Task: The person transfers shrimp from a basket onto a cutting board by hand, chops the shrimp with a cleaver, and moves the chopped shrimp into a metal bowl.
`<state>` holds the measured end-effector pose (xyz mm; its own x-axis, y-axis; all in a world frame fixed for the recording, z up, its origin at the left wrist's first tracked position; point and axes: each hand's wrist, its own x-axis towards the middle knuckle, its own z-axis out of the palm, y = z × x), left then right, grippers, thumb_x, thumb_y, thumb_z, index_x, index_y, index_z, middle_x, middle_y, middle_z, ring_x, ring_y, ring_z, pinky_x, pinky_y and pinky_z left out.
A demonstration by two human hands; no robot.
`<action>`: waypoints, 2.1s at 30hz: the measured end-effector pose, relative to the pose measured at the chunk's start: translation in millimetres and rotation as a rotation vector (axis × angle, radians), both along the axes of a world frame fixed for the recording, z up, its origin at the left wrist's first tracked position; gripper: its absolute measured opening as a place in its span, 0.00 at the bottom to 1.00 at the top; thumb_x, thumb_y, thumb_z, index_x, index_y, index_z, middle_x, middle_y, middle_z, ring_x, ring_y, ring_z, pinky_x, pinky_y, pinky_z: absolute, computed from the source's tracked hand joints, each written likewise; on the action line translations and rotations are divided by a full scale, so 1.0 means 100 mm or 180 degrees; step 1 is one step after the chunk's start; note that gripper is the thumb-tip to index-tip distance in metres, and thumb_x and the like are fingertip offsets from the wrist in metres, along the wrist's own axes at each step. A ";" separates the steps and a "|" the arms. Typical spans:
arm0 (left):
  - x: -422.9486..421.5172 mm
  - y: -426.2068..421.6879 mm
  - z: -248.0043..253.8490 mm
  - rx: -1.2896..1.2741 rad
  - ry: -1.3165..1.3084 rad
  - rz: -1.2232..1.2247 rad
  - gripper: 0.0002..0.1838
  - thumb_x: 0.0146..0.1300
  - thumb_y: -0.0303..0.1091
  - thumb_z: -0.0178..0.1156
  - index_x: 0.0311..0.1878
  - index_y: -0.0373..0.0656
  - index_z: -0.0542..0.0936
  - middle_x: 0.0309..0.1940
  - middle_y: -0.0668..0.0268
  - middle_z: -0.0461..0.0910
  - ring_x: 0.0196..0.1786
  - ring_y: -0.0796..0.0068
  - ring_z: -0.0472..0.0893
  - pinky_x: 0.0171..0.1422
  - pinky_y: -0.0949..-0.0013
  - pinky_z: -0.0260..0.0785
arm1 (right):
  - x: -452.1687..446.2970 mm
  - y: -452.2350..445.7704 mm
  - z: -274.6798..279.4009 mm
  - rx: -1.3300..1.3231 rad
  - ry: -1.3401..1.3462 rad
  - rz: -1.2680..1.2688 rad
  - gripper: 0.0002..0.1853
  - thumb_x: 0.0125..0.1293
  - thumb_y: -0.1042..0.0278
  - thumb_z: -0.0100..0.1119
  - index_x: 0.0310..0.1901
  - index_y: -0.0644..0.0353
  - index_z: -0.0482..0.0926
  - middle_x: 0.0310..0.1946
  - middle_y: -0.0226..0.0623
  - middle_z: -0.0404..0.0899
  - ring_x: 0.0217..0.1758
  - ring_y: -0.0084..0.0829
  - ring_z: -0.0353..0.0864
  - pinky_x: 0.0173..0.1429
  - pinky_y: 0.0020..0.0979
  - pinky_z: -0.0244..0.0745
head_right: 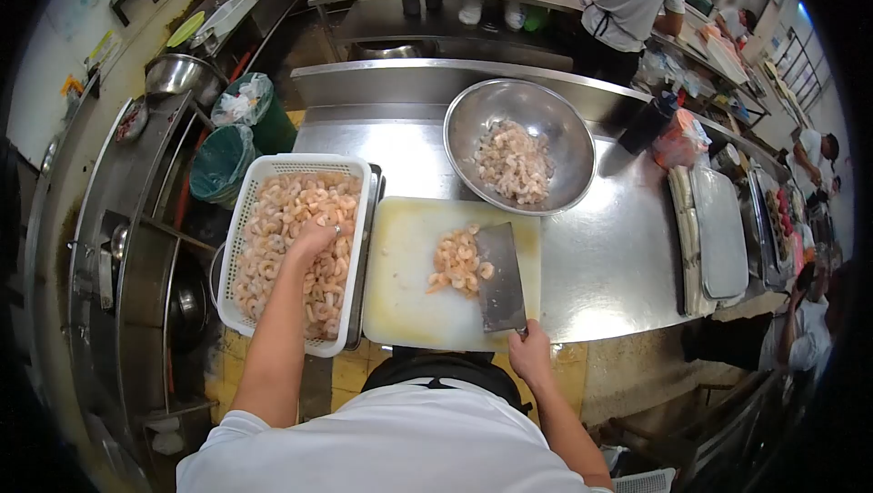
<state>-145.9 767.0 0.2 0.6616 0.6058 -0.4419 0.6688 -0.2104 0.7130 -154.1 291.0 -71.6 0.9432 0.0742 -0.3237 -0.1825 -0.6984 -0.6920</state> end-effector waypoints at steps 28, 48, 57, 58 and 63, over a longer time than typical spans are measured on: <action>0.78 -1.54 -0.46 -0.1639 -0.0062 -0.0999 0.22 0.66 0.33 0.71 0.63 0.44 0.83 0.51 0.59 0.88 0.49 0.66 0.88 0.47 0.59 0.82 | -0.14 -0.16 0.06 0.0415 -0.0099 -0.0247 0.16 0.63 0.69 0.64 0.48 0.72 0.83 0.26 0.39 0.80 0.29 0.30 0.78 0.38 0.36 0.76; 0.57 0.28 -0.52 0.1431 0.0366 -0.0424 0.38 0.57 0.51 0.73 0.70 0.45 0.82 0.65 0.50 0.85 0.67 0.50 0.84 0.73 0.53 0.75 | -0.11 0.01 0.30 -0.0125 -0.0489 0.0069 0.19 0.67 0.68 0.59 0.55 0.71 0.83 0.31 0.54 0.86 0.33 0.48 0.87 0.44 0.46 0.81; 0.39 0.70 -0.83 -0.2049 -0.1244 0.1115 0.13 0.68 0.27 0.60 0.53 0.36 0.83 0.42 0.56 0.86 0.39 0.64 0.88 0.37 0.61 0.85 | -0.15 0.05 0.35 0.0057 -0.0304 -0.0124 0.17 0.66 0.68 0.59 0.52 0.69 0.84 0.32 0.56 0.86 0.37 0.56 0.88 0.46 0.48 0.81; 0.36 0.69 -0.68 -0.2210 -0.1285 0.1073 0.10 0.69 0.27 0.61 0.51 0.38 0.82 0.41 0.58 0.85 0.38 0.66 0.88 0.35 0.61 0.84 | -0.14 0.05 0.35 0.0088 -0.0297 -0.0151 0.17 0.66 0.68 0.59 0.52 0.69 0.84 0.32 0.56 0.86 0.36 0.56 0.88 0.46 0.48 0.81; 0.37 -0.04 0.12 -0.1946 -0.1661 0.0732 0.02 0.69 0.26 0.59 0.42 0.43 0.79 0.35 0.62 0.84 0.30 0.70 0.84 0.25 0.64 0.78 | -0.14 -0.01 0.23 0.0085 -0.0425 -0.0105 0.17 0.66 0.69 0.60 0.53 0.70 0.83 0.28 0.51 0.84 0.30 0.42 0.85 0.41 0.41 0.79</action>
<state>-109.2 763.2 12.7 0.7617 0.5037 -0.4076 0.2001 0.4155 0.8873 -168.3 289.6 -48.5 0.9798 0.0494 -0.1936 -0.1102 -0.6745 -0.7300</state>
